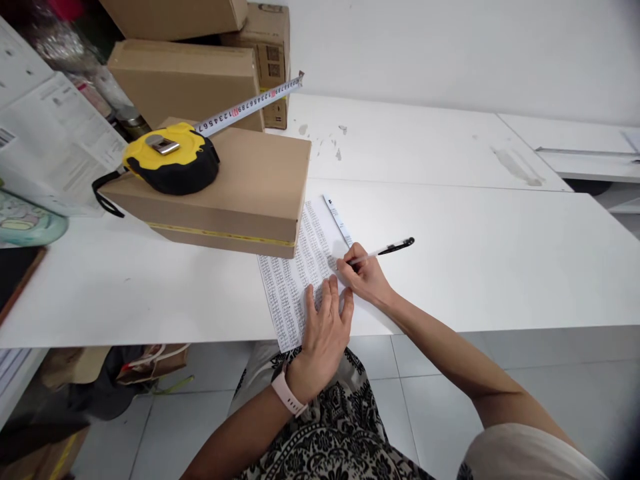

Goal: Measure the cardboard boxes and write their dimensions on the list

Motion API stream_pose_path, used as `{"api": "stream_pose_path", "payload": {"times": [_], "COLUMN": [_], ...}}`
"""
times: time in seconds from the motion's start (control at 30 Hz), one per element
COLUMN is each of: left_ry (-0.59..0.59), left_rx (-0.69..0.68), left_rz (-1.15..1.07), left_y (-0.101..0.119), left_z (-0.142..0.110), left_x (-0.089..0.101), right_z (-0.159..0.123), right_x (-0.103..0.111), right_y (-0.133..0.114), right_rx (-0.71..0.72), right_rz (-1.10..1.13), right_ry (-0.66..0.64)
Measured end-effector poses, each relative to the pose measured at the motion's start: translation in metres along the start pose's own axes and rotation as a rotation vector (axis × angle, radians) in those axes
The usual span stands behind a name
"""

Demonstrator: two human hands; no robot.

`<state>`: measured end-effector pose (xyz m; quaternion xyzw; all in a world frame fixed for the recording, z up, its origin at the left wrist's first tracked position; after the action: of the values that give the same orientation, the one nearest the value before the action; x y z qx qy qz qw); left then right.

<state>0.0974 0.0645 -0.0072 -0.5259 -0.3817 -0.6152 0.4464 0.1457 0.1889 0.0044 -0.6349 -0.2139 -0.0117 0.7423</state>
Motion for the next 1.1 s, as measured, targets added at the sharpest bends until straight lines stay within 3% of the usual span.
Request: {"api": "stream_pose_path", "payload": {"times": [0.3,1.1], "left_ry": [0.005,-0.038], "left_rx": [-0.027,-0.029], "left_rz": [0.032,0.051], "left_y": [0.002,0.0], "left_z": [0.0,0.0], "left_x": [0.012,0.009], "right_z": [0.001,0.001], "right_x": [-0.001,-0.004], "right_y": [0.004,0.007], "right_rx": [0.02,-0.01], "right_rz": [0.005,-0.012], "right_ry": [0.005,-0.021]}}
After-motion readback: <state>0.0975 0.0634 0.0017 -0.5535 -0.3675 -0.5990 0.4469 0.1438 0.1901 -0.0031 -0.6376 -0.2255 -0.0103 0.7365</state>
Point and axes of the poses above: each hand's wrist, its own z-axis towards the middle knuckle, its own x-axis out of the back of the hand, y = z × x, the point moved 10 cm from there along z, towards the middle knuckle, and after that the axes turned 4 degrees about y, right-handed, at the moved point
